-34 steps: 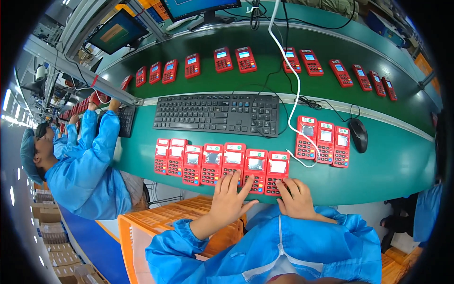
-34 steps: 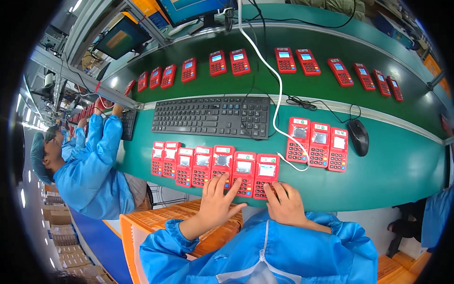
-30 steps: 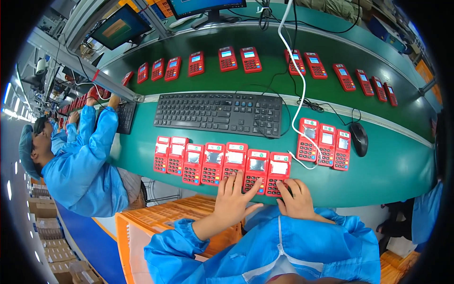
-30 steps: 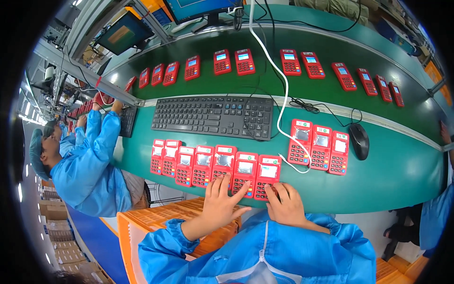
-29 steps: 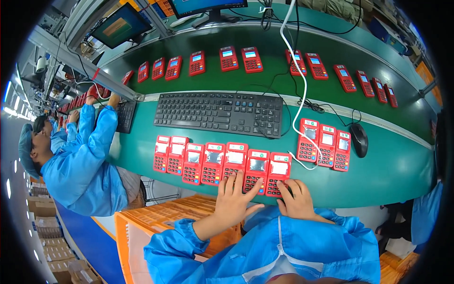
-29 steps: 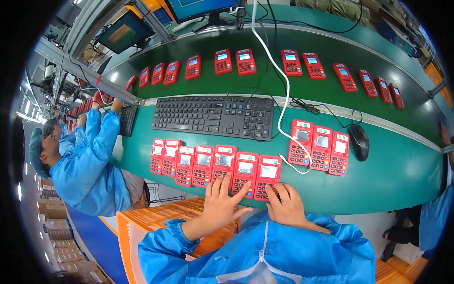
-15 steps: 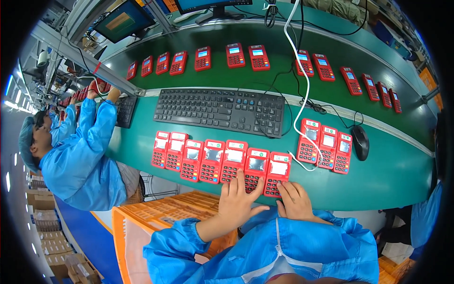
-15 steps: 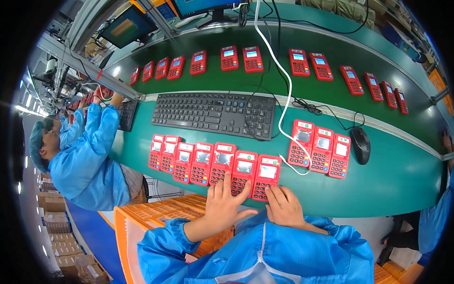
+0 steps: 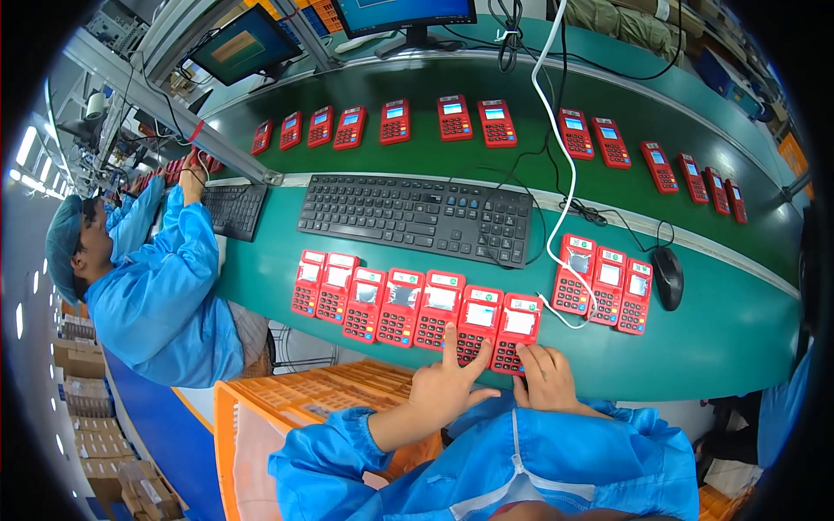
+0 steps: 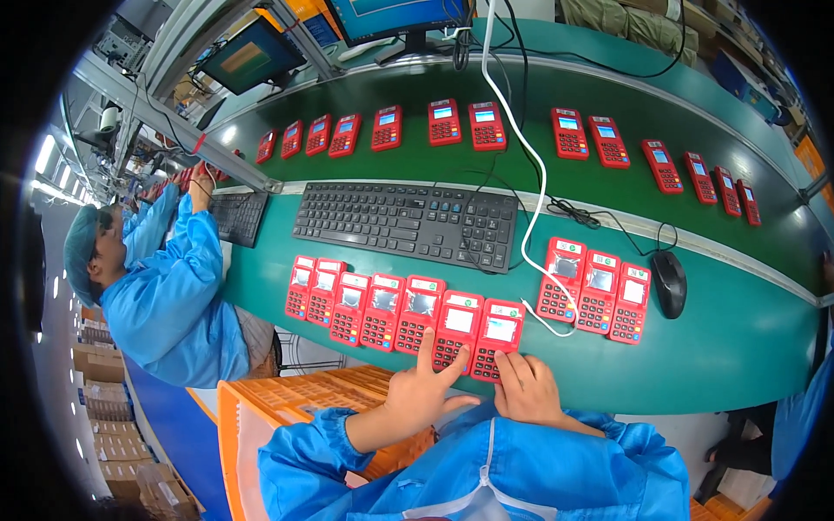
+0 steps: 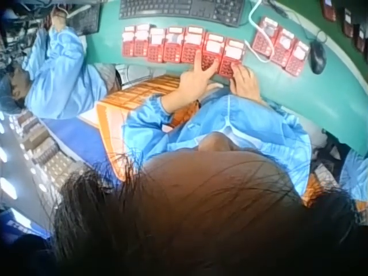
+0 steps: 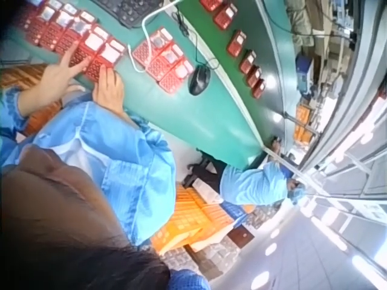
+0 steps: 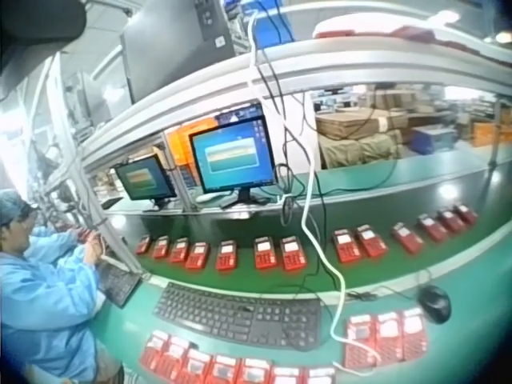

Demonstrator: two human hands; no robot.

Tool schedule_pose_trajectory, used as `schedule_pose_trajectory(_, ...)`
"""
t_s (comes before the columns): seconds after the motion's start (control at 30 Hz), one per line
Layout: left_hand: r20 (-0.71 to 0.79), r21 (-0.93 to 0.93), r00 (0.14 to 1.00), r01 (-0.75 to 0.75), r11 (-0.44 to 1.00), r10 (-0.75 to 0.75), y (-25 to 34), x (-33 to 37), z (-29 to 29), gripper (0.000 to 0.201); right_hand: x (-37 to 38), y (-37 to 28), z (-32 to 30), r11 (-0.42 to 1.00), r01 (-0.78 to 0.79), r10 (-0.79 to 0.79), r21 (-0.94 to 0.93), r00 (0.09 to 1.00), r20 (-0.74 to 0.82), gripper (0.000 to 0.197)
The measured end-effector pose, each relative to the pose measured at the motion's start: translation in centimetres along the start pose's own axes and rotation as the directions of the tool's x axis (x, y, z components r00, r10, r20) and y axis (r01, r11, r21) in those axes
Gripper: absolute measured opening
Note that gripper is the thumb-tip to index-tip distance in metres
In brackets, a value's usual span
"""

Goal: The person inspects and tests handheld electronic devices at a factory assembly line workstation. This is done by connecting a testing cable to each device and observing the results on a monitor.

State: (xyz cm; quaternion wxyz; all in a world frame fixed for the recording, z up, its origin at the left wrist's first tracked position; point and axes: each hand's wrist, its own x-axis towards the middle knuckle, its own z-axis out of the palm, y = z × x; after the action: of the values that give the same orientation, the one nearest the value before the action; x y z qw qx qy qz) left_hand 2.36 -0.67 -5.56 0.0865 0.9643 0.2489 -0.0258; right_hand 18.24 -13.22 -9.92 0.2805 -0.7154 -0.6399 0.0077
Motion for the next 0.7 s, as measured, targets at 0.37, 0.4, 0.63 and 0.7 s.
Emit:
schedule_pose_trajectory(0.37,0.005,-0.098,0.999,0.049,0.994,-0.049,-0.11,-0.27,-0.38,0.076,-0.25,0.39,0.79,0.999,0.012,-0.013,-0.036,1.000,-0.007,0.065)
schedule_pose_trajectory(0.4,0.011,-0.102,0.999,0.045,0.994,-0.044,-0.11,-0.33,-0.26,0.076,-0.29,0.40,0.74,0.999,0.017,-0.017,-0.032,1.000,-0.010,0.065)
schedule_pose_trajectory(0.63,0.052,-0.096,0.998,0.049,0.994,-0.044,-0.07,-0.33,-0.62,0.077,-0.46,0.39,0.86,1.000,0.020,-0.021,-0.020,1.000,-0.021,0.066)
schedule_pose_trajectory(0.7,0.051,-0.091,0.998,0.046,0.995,-0.042,-0.04,-0.30,-0.75,0.077,-0.46,0.39,0.89,1.000,0.017,-0.017,-0.021,1.000,-0.025,0.066)
